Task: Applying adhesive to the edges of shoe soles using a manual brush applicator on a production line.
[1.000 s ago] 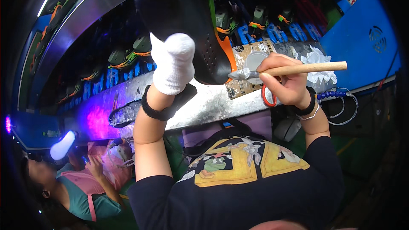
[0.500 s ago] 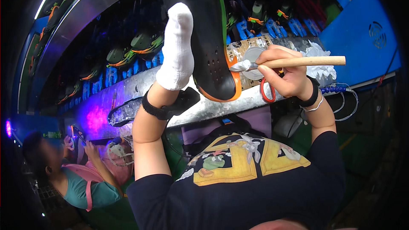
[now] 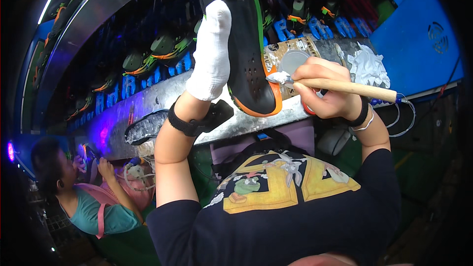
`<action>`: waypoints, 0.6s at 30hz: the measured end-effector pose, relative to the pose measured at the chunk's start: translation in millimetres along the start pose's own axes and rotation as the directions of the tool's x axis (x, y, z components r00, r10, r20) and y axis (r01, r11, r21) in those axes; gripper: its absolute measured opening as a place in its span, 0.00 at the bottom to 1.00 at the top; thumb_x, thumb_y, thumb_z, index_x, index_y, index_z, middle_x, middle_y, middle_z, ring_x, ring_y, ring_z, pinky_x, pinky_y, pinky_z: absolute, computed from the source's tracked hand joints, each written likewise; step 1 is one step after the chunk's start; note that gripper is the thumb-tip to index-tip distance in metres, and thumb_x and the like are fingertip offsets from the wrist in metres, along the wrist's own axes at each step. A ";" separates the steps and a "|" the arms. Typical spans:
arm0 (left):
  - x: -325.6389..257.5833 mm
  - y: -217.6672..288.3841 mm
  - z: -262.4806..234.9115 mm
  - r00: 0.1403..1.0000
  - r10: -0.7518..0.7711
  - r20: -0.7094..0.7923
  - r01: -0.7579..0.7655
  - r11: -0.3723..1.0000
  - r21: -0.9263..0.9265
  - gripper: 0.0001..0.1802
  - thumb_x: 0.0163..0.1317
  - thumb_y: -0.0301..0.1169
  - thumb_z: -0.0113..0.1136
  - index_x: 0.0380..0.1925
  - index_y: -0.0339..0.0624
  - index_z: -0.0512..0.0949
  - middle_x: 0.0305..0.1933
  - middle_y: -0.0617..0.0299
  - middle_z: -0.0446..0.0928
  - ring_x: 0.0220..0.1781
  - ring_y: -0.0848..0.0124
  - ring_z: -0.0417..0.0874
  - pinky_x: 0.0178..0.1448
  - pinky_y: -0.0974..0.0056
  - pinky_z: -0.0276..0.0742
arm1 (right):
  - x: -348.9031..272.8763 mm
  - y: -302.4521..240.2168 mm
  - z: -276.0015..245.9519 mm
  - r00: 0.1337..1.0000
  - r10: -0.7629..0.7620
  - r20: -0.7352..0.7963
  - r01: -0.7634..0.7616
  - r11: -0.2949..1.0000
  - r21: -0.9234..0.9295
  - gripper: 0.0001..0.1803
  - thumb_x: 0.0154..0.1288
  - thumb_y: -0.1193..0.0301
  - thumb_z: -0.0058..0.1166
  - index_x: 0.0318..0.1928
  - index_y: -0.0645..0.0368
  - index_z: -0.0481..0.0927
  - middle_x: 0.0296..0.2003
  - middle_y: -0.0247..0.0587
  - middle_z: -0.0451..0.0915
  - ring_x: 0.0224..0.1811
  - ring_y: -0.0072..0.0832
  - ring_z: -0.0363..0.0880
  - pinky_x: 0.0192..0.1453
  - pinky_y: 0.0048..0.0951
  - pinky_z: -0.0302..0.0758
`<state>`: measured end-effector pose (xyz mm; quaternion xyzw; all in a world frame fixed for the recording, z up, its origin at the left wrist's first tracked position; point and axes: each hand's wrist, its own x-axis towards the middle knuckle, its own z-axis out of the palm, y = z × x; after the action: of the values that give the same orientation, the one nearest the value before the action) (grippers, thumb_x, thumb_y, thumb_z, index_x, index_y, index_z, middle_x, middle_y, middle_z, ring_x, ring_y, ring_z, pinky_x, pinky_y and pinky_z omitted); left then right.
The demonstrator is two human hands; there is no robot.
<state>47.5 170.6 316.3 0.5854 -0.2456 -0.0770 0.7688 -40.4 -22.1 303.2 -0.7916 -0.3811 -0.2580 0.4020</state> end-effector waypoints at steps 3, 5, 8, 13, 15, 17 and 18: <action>2.3 -3.2 -1.3 0.998 0.056 0.003 -0.056 0.997 0.061 0.35 0.61 0.60 0.42 0.54 0.40 0.66 0.48 0.58 0.73 0.47 0.72 0.77 0.51 0.68 0.74 | 1.4 -2.1 1.4 0.997 0.061 0.049 -0.063 0.996 0.056 0.06 0.47 0.84 0.53 0.29 0.65 0.76 0.24 0.38 0.76 0.19 0.24 0.69 0.21 0.23 0.65; 3.1 -2.7 -1.8 0.992 0.120 -0.026 -0.113 0.977 0.180 0.38 0.59 0.61 0.44 0.56 0.40 0.63 0.48 0.57 0.73 0.47 0.71 0.77 0.51 0.67 0.74 | 1.1 -7.4 -2.2 0.983 0.135 0.122 -0.152 0.979 0.138 0.06 0.47 0.83 0.53 0.28 0.64 0.76 0.23 0.37 0.75 0.17 0.23 0.67 0.19 0.22 0.63; 2.7 1.3 0.0 0.987 0.163 -0.003 -0.160 0.968 0.195 0.39 0.58 0.62 0.44 0.57 0.40 0.60 0.48 0.55 0.72 0.48 0.70 0.76 0.51 0.67 0.75 | 1.0 -11.3 -5.9 0.958 0.228 0.175 -0.258 0.950 0.173 0.03 0.49 0.81 0.54 0.27 0.62 0.75 0.22 0.36 0.73 0.19 0.25 0.69 0.21 0.23 0.65; -0.4 4.2 3.7 0.996 -0.021 -0.084 0.036 0.982 0.183 0.36 0.60 0.60 0.43 0.54 0.40 0.63 0.45 0.57 0.73 0.45 0.72 0.77 0.48 0.69 0.76 | 5.1 5.7 4.2 1.000 0.024 -0.001 -0.024 0.998 0.053 0.05 0.48 0.83 0.54 0.28 0.64 0.76 0.24 0.38 0.75 0.18 0.22 0.66 0.19 0.21 0.62; 0.2 2.7 3.4 0.999 -0.014 -0.053 0.024 0.982 0.185 0.34 0.61 0.59 0.42 0.53 0.40 0.64 0.44 0.59 0.73 0.43 0.74 0.77 0.47 0.69 0.76 | 6.6 9.2 4.7 0.999 0.035 -0.010 -0.034 0.999 0.038 0.05 0.47 0.84 0.54 0.28 0.65 0.76 0.26 0.39 0.76 0.18 0.22 0.67 0.19 0.21 0.62; 1.3 0.6 3.2 0.996 -0.064 -0.069 0.073 0.987 0.141 0.32 0.62 0.58 0.42 0.52 0.40 0.65 0.43 0.60 0.73 0.42 0.75 0.77 0.46 0.70 0.76 | 9.7 12.5 5.2 0.999 -0.003 -0.045 0.002 1.000 -0.005 0.05 0.47 0.84 0.54 0.28 0.65 0.76 0.26 0.39 0.76 0.18 0.22 0.67 0.19 0.20 0.63; 1.3 -0.4 4.0 0.994 -0.082 -0.072 0.091 0.989 0.118 0.32 0.63 0.57 0.42 0.52 0.40 0.65 0.42 0.60 0.73 0.42 0.75 0.77 0.45 0.70 0.77 | 10.5 11.9 4.6 0.997 0.039 -0.060 -0.039 0.999 -0.003 0.05 0.47 0.85 0.54 0.28 0.66 0.76 0.25 0.39 0.76 0.17 0.21 0.67 0.19 0.19 0.63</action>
<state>46.8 166.5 317.1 0.6433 -0.1985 -0.0757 0.7355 -24.2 -18.7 303.0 -0.7916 -0.3527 -0.2744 0.4166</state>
